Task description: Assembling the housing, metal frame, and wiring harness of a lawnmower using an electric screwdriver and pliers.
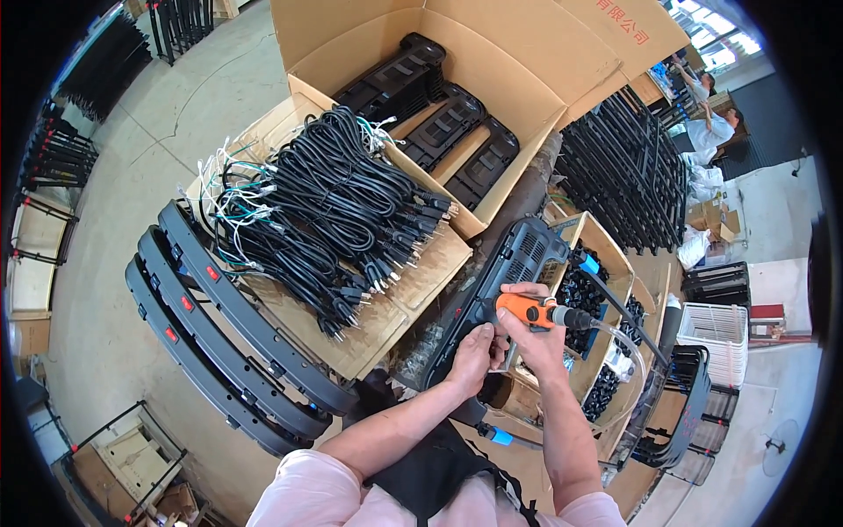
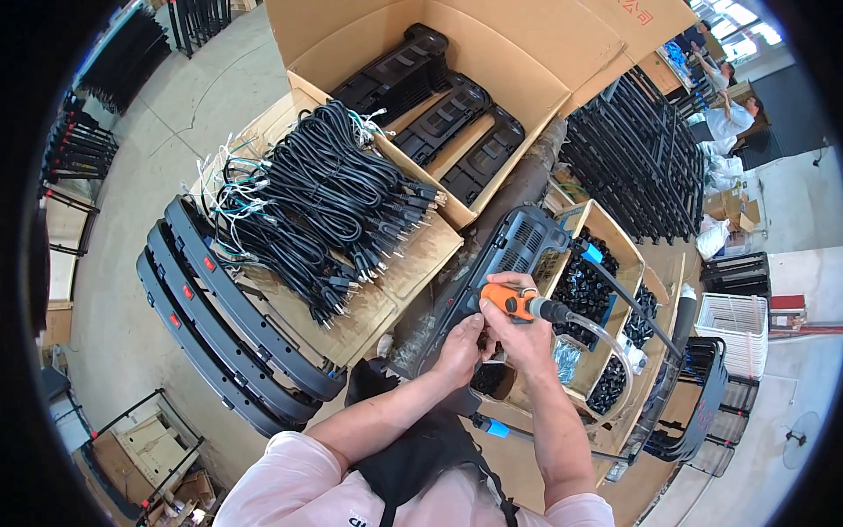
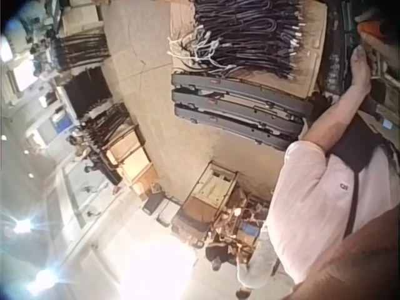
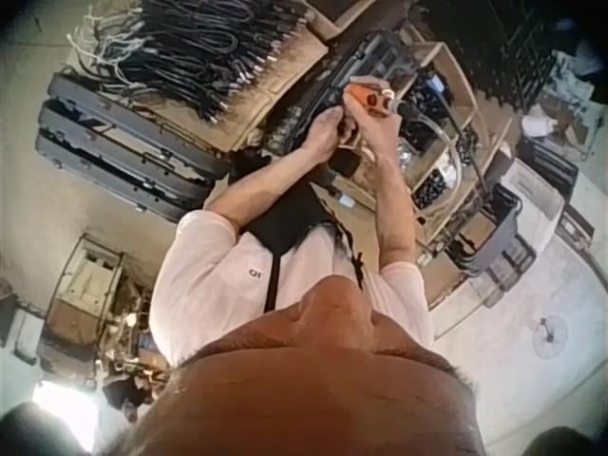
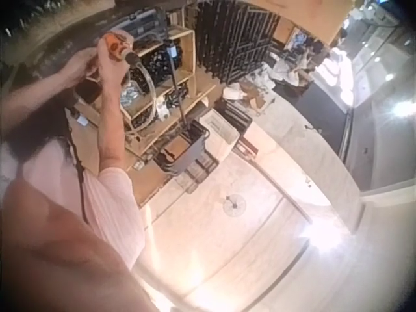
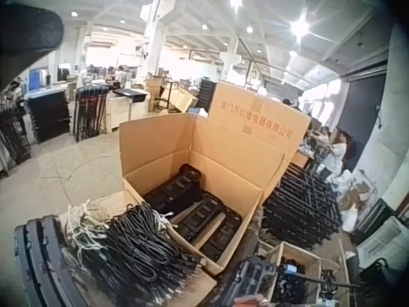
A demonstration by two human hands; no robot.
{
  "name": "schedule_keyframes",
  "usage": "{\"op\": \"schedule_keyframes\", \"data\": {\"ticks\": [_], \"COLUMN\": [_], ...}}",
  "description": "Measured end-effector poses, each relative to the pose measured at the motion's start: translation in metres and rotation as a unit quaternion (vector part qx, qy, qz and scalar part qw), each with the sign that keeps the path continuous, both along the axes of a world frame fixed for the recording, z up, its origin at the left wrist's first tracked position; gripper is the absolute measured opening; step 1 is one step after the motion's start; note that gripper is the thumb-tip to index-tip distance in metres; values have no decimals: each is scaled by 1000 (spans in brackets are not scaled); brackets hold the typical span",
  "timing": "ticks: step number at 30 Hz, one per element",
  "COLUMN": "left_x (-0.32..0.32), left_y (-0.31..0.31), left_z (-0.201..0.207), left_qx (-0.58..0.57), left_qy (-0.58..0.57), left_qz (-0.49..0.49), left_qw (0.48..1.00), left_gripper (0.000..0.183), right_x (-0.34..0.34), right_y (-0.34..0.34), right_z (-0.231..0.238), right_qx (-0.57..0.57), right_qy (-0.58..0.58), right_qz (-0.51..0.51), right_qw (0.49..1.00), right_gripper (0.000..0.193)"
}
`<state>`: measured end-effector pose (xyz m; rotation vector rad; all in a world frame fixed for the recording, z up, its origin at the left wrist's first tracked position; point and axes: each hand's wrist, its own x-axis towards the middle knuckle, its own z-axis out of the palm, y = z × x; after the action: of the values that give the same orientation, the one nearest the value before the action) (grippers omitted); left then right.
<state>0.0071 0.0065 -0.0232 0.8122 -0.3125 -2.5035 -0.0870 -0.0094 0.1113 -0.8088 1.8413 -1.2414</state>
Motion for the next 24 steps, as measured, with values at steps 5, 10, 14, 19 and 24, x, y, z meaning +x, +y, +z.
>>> {"op": "schedule_keyframes", "data": {"ticks": [5, 10, 14, 19, 24], "left_x": [5, 8, 8, 13, 25], "left_y": [3, 3, 6, 4, 24], "left_z": [-5, 3, -2, 11, 38], "left_qx": [-17, -42, -47, -65, -45], "left_qy": [27, 11, 36, 4, -45], "left_qz": [0, -22, -25, -64, -74], "left_qw": [999, 999, 998, 996, 995], "left_gripper": [28, 26, 23, 25, 28], "right_x": [-2, -7, -3, 3, -3], "right_y": [0, 1, 8, 47, 116], "right_z": [-7, -11, -11, 28, 40], "right_qx": [-28, -23, -58, -117, -137], "right_qy": [52, 51, 69, 62, 36], "right_qz": [41, 52, 57, 2, -65], "right_qw": [997, 997, 994, 991, 988], "right_gripper": [33, 35, 44, 52, 56]}}
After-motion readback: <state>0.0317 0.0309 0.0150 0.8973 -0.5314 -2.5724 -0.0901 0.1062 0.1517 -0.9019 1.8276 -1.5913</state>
